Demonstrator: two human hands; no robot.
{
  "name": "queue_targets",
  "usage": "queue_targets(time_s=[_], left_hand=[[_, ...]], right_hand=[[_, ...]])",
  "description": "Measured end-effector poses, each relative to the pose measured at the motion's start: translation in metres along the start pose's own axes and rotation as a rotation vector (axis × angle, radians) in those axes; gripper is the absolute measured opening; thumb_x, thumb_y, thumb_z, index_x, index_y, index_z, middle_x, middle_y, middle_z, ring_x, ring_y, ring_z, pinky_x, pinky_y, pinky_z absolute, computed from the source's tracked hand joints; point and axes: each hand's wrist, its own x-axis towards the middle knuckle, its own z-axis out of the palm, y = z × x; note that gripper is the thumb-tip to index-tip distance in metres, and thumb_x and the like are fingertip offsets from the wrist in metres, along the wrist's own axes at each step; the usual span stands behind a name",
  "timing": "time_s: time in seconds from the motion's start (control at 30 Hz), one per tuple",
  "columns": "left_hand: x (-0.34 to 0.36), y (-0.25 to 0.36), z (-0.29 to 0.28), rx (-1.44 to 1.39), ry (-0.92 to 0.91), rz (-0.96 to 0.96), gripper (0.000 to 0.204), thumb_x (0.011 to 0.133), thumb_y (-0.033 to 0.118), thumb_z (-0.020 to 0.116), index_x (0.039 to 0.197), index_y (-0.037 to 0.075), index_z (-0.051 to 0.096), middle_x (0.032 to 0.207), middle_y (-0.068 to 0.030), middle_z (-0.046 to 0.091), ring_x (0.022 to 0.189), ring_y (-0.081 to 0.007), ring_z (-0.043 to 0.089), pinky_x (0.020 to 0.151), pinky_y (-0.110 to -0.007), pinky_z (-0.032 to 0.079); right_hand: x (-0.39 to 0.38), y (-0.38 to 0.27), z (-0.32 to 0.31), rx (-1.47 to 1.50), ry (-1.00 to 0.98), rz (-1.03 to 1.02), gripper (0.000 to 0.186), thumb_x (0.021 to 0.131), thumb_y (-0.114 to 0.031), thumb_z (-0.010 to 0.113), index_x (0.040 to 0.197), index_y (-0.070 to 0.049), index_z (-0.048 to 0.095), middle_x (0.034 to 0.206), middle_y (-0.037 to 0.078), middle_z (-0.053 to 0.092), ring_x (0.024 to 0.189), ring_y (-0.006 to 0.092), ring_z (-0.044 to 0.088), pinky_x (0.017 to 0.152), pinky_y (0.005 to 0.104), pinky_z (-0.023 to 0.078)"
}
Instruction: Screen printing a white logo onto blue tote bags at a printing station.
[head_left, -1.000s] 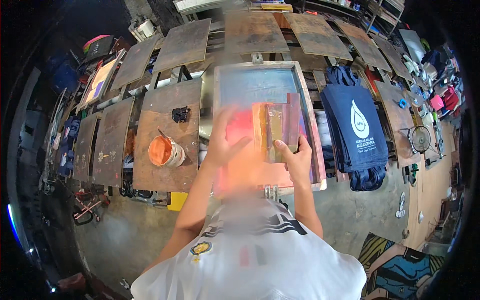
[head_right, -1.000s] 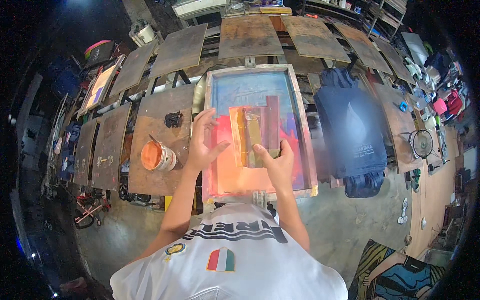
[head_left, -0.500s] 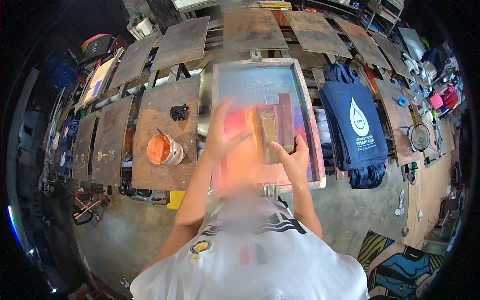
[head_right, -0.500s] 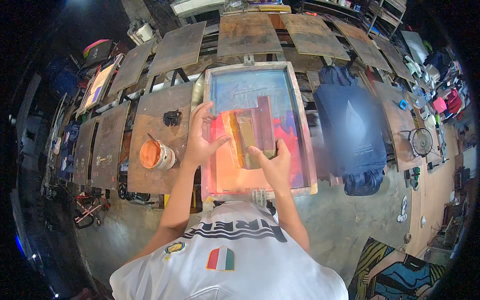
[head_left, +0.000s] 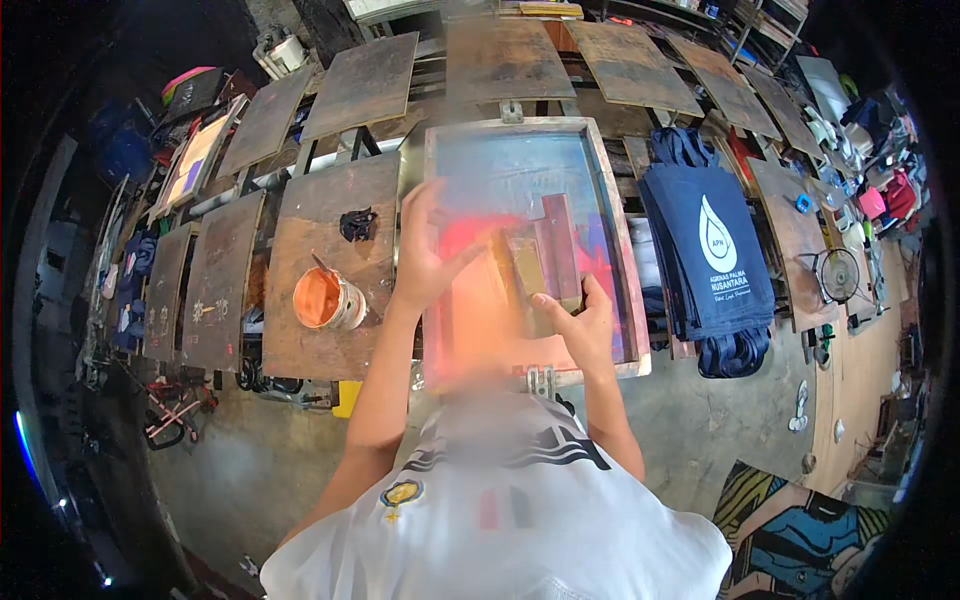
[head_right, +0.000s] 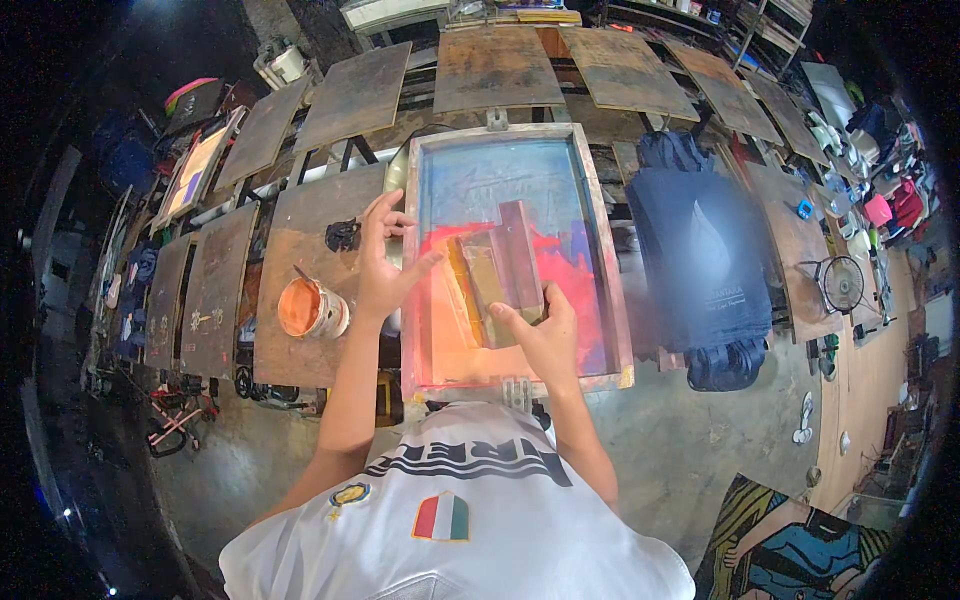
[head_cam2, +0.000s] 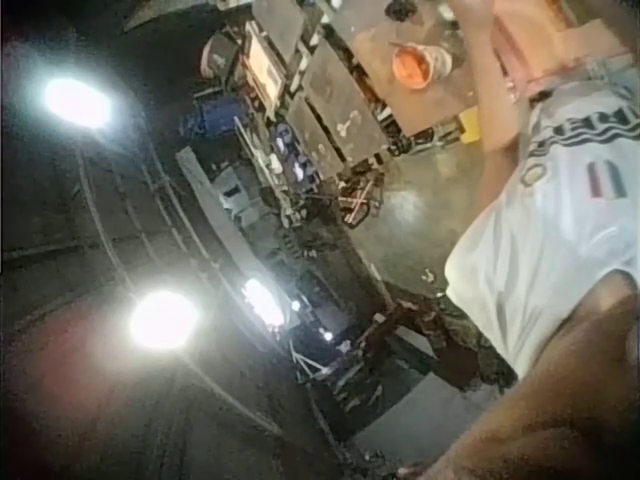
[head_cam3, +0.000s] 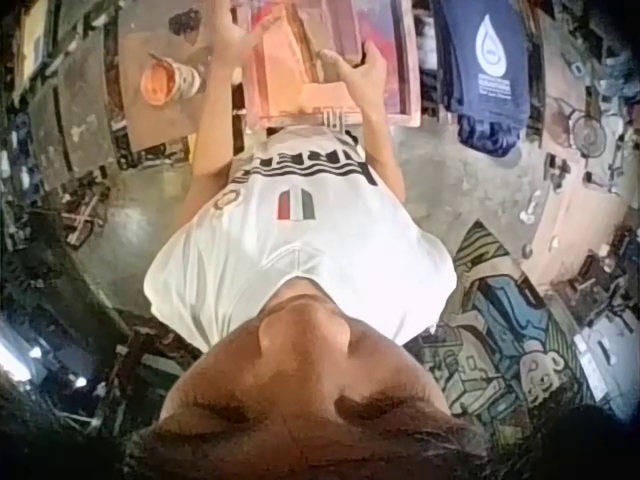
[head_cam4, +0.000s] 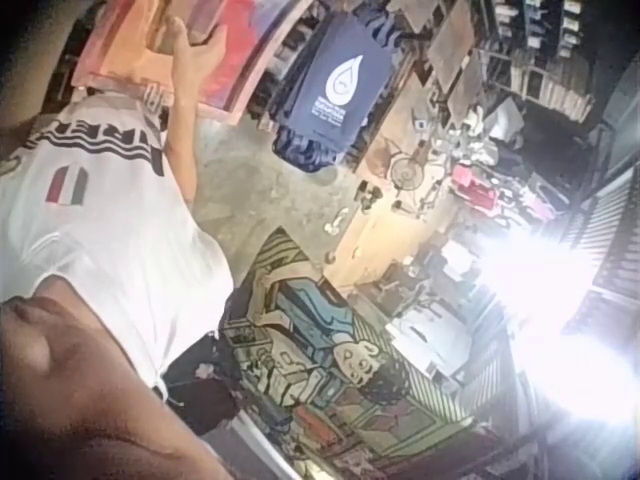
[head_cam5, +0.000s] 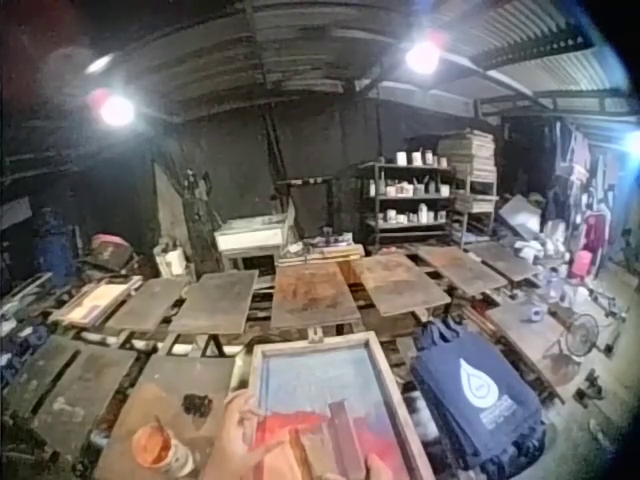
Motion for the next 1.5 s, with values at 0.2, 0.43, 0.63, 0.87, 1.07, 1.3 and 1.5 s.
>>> queue_targets(time_s=[0.2,0.43,0.63,0.87,1.07,1.3,1.5], left_hand=[[0.001,-0.018,-0.003,0.003,0.020,0.022,0.082,0.075,0.024,0.085,0.142,0.003,0.042,0.140,-0.0103,0.043,0.100,-0.0166,0.058,0.086,-0.032,0.048],[-0.036,-0.050,-0.038,-0.709,0.103,-0.391,0.095,0.076,0.051,0.082,0.148,0.008,0.037,0.144,-0.0108,0.046,0.109,-0.0211,0.058,0.095,-0.037,0.049],[-0.074,-0.052,-0.059,-1.695,-0.320,-0.203,0.121,0.060,0.084,0.068,0.155,0.020,0.029,0.155,-0.0113,0.039,0.130,-0.0281,0.046,0.102,-0.048,0.038],[-0.115,-0.050,-0.076,-1.754,-0.102,-0.261,0.118,0.059,0.079,0.073,0.151,0.015,0.036,0.147,-0.0148,0.046,0.120,-0.0300,0.051,0.102,-0.049,0.041],[-0.168,-0.070,-0.101,-1.500,0.231,-0.632,0.062,0.095,0.049,0.060,0.140,0.009,0.048,0.132,-0.0107,0.059,0.106,-0.0245,0.060,0.094,-0.043,0.049],[-0.203,-0.081,-0.124,-1.198,0.329,-0.894,0.040,0.101,0.032,0.055,0.135,0.009,0.052,0.123,-0.0071,0.062,0.101,-0.0183,0.062,0.087,-0.036,0.051],[-0.171,-0.068,-0.125,-0.802,0.314,-0.892,0.027,0.100,0.023,0.060,0.123,0.009,0.060,0.115,-0.0046,0.066,0.091,-0.0121,0.062,0.083,-0.029,0.049]], right_hand=[[-0.001,-0.001,-0.002,-0.105,-0.057,0.011,0.034,0.078,-0.015,0.082,0.100,0.001,0.062,0.088,0.005,0.069,0.078,0.0094,0.063,0.069,0.0260,0.051],[-0.013,-0.007,-0.002,0.111,-0.060,0.181,0.036,0.076,-0.019,0.083,0.098,0.002,0.063,0.085,0.007,0.067,0.072,0.0117,0.061,0.063,0.0278,0.049],[-0.017,0.004,-0.012,0.142,-0.011,0.229,0.028,0.085,-0.021,0.076,0.104,-0.004,0.062,0.065,-0.002,0.055,0.042,0.0048,0.043,0.035,0.0223,0.029],[-0.020,0.016,-0.004,0.079,-0.065,0.276,0.023,0.087,-0.014,0.073,0.104,-0.003,0.061,0.071,0.000,0.060,0.046,0.0066,0.047,0.037,0.0245,0.033],[-0.011,0.045,0.010,-0.469,-0.058,-0.031,0.032,0.080,-0.018,0.080,0.096,0.001,0.060,0.074,0.005,0.057,0.066,0.0155,0.052,0.062,0.0315,0.044],[-0.023,0.051,0.033,-0.771,-0.239,-0.271,0.040,0.072,-0.017,0.084,0.102,0.000,0.063,0.085,0.016,0.064,0.075,0.0322,0.063,0.067,0.0404,0.049],[-0.035,0.073,0.037,-0.965,-0.515,-0.519,0.033,0.068,-0.013,0.078,0.097,-0.014,0.062,0.092,0.002,0.064,0.092,0.0256,0.058,0.091,0.0396,0.041]])
